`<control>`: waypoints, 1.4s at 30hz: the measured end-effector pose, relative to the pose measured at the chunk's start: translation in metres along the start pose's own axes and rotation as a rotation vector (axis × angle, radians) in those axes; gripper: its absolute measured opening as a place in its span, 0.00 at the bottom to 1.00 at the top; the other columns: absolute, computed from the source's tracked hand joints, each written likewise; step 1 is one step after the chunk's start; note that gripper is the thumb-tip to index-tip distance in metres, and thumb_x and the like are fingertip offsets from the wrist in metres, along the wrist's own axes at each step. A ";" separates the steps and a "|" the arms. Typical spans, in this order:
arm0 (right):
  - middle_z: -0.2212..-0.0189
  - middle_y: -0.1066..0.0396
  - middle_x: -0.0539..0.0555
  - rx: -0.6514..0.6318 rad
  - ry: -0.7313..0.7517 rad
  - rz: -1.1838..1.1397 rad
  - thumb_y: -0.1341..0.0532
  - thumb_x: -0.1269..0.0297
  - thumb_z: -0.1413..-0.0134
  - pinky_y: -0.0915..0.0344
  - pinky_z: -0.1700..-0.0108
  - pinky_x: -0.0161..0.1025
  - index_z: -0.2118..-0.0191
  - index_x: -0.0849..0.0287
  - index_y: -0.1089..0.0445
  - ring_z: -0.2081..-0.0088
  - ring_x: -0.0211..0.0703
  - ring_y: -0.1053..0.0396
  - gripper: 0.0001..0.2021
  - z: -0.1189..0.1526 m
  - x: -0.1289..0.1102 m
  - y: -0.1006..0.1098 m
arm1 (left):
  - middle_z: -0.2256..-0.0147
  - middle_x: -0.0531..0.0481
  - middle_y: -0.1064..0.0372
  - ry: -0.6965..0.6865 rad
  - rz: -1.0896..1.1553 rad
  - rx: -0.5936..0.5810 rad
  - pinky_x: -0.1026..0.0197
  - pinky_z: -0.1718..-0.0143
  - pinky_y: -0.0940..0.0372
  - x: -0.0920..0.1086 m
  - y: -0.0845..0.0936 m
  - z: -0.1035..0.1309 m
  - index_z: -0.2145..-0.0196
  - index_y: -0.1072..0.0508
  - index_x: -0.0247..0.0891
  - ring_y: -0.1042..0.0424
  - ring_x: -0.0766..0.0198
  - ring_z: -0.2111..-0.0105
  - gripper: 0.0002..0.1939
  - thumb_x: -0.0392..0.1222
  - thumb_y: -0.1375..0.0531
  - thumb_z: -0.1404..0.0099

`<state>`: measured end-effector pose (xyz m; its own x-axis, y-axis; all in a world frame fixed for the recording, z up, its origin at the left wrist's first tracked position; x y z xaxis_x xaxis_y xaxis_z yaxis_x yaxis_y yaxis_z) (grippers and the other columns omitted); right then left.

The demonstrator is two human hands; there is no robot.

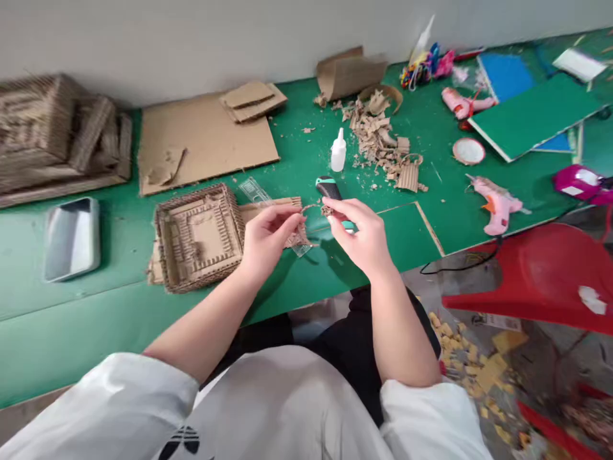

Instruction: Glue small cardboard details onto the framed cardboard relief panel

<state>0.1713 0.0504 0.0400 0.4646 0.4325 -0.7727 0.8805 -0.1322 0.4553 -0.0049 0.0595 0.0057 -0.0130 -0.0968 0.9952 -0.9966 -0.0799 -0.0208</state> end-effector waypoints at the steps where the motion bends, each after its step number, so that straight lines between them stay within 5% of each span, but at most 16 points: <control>1: 0.61 0.27 0.51 0.000 -0.016 -0.011 0.41 0.66 0.44 0.27 0.57 0.38 0.54 0.54 0.28 0.64 0.36 0.28 0.12 0.000 0.002 -0.001 | 0.71 0.51 0.25 0.018 0.008 -0.025 0.67 0.67 0.32 -0.003 -0.002 0.000 0.66 0.24 0.36 0.27 0.69 0.71 0.08 0.41 0.37 0.43; 9: 0.62 0.27 0.52 -0.089 -0.003 0.026 0.38 0.64 0.46 0.28 0.58 0.40 0.56 0.53 0.29 0.62 0.40 0.28 0.10 -0.001 0.001 -0.011 | 0.50 0.42 0.29 -0.007 -0.132 -0.208 0.59 0.55 0.31 -0.010 -0.014 0.004 0.54 0.26 0.38 0.27 0.57 0.54 0.17 0.47 0.40 0.39; 14: 0.62 0.27 0.53 -0.111 0.177 0.133 0.36 0.66 0.48 0.32 0.52 0.43 0.61 0.55 0.29 0.57 0.43 0.31 0.07 -0.002 -0.009 -0.017 | 0.60 0.45 0.24 0.039 -0.023 -0.201 0.60 0.57 0.31 -0.007 -0.015 0.005 0.59 0.25 0.36 0.25 0.60 0.59 0.16 0.48 0.39 0.41; 20: 0.62 0.29 0.53 -0.146 0.184 0.130 0.37 0.65 0.47 0.32 0.52 0.42 0.61 0.54 0.29 0.56 0.42 0.31 0.07 0.001 -0.008 -0.025 | 0.68 0.48 0.23 0.190 0.144 -0.182 0.64 0.66 0.30 -0.013 -0.015 0.005 0.65 0.23 0.35 0.25 0.64 0.69 0.15 0.47 0.33 0.48; 29: 0.61 0.28 0.54 -0.007 -0.179 0.007 0.40 0.58 0.46 0.30 0.59 0.40 0.59 0.56 0.27 0.61 0.41 0.29 0.11 -0.017 0.025 0.009 | 0.72 0.48 0.24 0.220 0.154 -0.067 0.61 0.68 0.28 -0.009 -0.002 0.002 0.67 0.22 0.34 0.24 0.62 0.73 0.18 0.50 0.32 0.52; 33: 0.65 0.27 0.53 0.096 -0.284 -0.036 0.40 0.56 0.48 0.31 0.58 0.41 0.59 0.57 0.27 0.62 0.41 0.29 0.13 -0.036 0.042 0.021 | 0.71 0.47 0.23 0.165 0.088 -0.075 0.60 0.65 0.26 0.008 0.033 0.009 0.66 0.22 0.34 0.23 0.61 0.71 0.16 0.48 0.32 0.49; 39: 0.67 0.28 0.53 0.178 -0.335 -0.015 0.39 0.56 0.53 0.32 0.59 0.44 0.57 0.58 0.29 0.63 0.43 0.30 0.18 -0.068 0.069 0.019 | 0.66 0.47 0.22 0.115 -0.031 0.119 0.60 0.62 0.26 0.021 0.130 0.016 0.64 0.22 0.36 0.23 0.62 0.68 0.14 0.46 0.32 0.48; 42: 0.67 0.28 0.53 0.201 -0.349 0.006 0.38 0.56 0.55 0.33 0.56 0.46 0.55 0.59 0.31 0.64 0.43 0.30 0.20 -0.081 0.080 0.014 | 0.66 0.47 0.23 0.133 -0.057 0.191 0.59 0.62 0.26 0.018 0.163 0.019 0.63 0.23 0.35 0.23 0.62 0.67 0.15 0.46 0.33 0.47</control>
<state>0.2135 0.1553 0.0207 0.4434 0.1071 -0.8899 0.8626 -0.3209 0.3912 -0.1662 0.0262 0.0187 0.0195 0.0442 0.9988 -0.9626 -0.2692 0.0307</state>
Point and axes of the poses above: each hand's wrist, its own z-axis away from the middle knuckle, its own y-axis out of the back of the hand, x = y × z, the point moved 6 cm from there along -z, towards the middle knuckle
